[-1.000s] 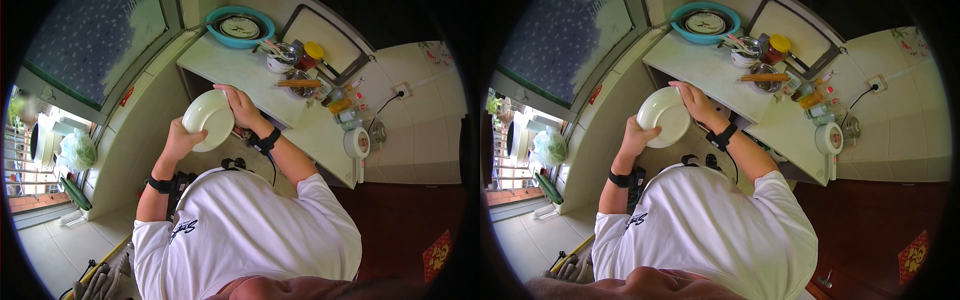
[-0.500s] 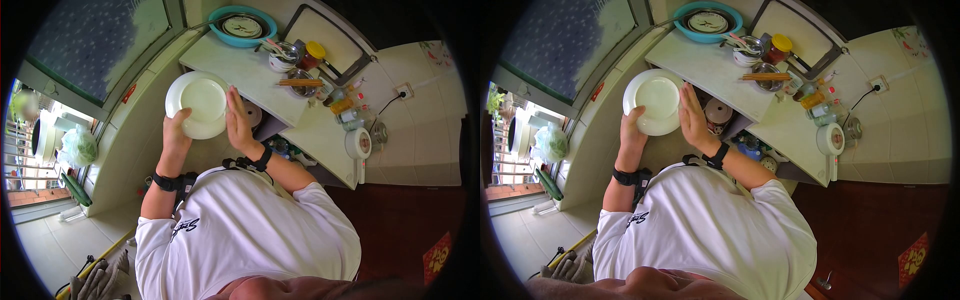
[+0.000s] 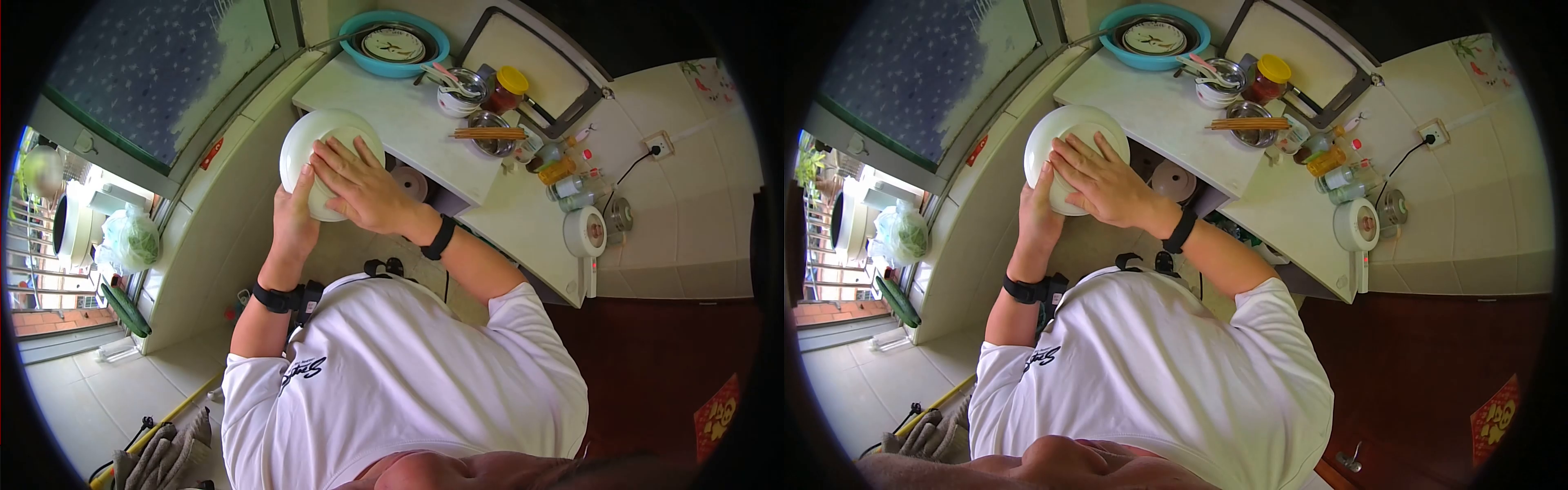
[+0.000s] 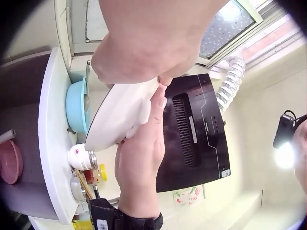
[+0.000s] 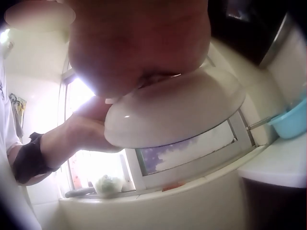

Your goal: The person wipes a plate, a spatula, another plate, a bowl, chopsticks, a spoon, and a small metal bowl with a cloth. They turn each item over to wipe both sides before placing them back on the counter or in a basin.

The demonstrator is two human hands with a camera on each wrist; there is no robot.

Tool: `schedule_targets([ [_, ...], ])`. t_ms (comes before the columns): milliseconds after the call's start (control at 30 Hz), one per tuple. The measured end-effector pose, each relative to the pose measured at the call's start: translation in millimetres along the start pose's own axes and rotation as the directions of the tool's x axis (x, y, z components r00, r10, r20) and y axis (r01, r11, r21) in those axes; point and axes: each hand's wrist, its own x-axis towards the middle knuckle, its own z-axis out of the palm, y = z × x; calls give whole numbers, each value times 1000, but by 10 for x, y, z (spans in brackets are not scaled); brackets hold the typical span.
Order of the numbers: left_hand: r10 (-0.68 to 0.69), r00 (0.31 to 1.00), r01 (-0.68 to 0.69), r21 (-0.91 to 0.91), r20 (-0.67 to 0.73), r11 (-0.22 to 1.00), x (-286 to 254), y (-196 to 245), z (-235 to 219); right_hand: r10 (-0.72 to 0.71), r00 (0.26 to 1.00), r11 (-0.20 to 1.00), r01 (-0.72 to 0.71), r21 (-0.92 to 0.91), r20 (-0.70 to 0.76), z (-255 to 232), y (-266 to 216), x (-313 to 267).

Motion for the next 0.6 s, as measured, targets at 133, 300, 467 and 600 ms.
schedule_targets([
  [133,-48,998,46,29,45,998,-19,-11,-43,36,994,995,-45,-86,-106,-26,136,128],
  [300,-36,999,36,69,10,997,-65,-76,-31,73,988,984,-94,-152,-138,-75,371,234],
  [467,-8,1000,8,88,3,996,-67,37,-41,278,950,911,-214,352,-141,-35,536,63],
  [600,-13,997,17,61,-71,998,-26,6,-62,370,926,884,-325,335,-79,174,308,-190],
])
